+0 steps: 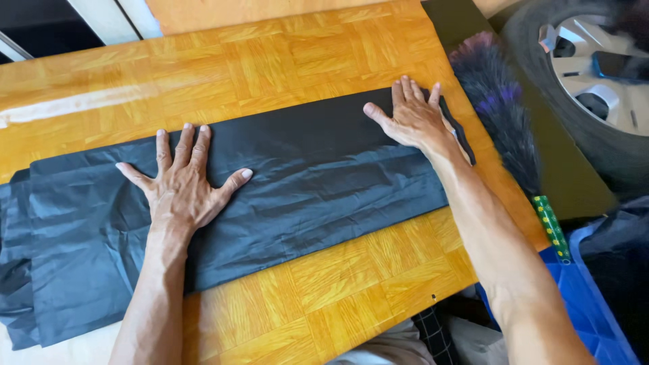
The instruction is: The person folds a large piece of black fabric on a wooden table. They use a feather duster to brush the fabric while folding it into a compact bundle.
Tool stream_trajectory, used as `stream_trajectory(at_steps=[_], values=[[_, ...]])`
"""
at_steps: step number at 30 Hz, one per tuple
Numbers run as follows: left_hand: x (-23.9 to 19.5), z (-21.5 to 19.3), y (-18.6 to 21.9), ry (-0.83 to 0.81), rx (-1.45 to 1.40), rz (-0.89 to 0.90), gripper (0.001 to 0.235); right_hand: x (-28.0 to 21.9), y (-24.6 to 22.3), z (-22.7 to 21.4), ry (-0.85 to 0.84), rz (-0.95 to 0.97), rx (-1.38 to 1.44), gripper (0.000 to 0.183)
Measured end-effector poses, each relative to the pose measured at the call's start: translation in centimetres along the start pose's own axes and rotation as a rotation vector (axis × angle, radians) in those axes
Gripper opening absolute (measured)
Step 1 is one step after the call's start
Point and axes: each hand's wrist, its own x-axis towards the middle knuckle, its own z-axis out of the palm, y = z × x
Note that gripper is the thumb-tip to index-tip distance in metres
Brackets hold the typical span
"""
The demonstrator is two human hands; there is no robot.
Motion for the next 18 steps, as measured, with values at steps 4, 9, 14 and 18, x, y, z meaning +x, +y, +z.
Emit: stream_trajectory(at_steps=[4,9,14,18], values=[[0.0,0.3,0.0,0.042,0.001,0.016,0.106,-1.4,-4.6,2.0,0.125,0.018,-0.058,0.122],[0.1,0.9,-0.6,0.048,-0.012,0.045,0.106,-6.7,-16.5,7.6,0.558,-0.604,0.104,0.115],[0.2,0.1,-0.3,0.004,-0.016,0.032,0.105,-7.0,-17.7,10.6,0.456,-0.672,0.050,0.108],[0.1,-0.4,0.3,-0.027,-0.026,-0.003,0.112,-6.0,-10.8,8.8,0.304,-0.501,-0.077,0.115]])
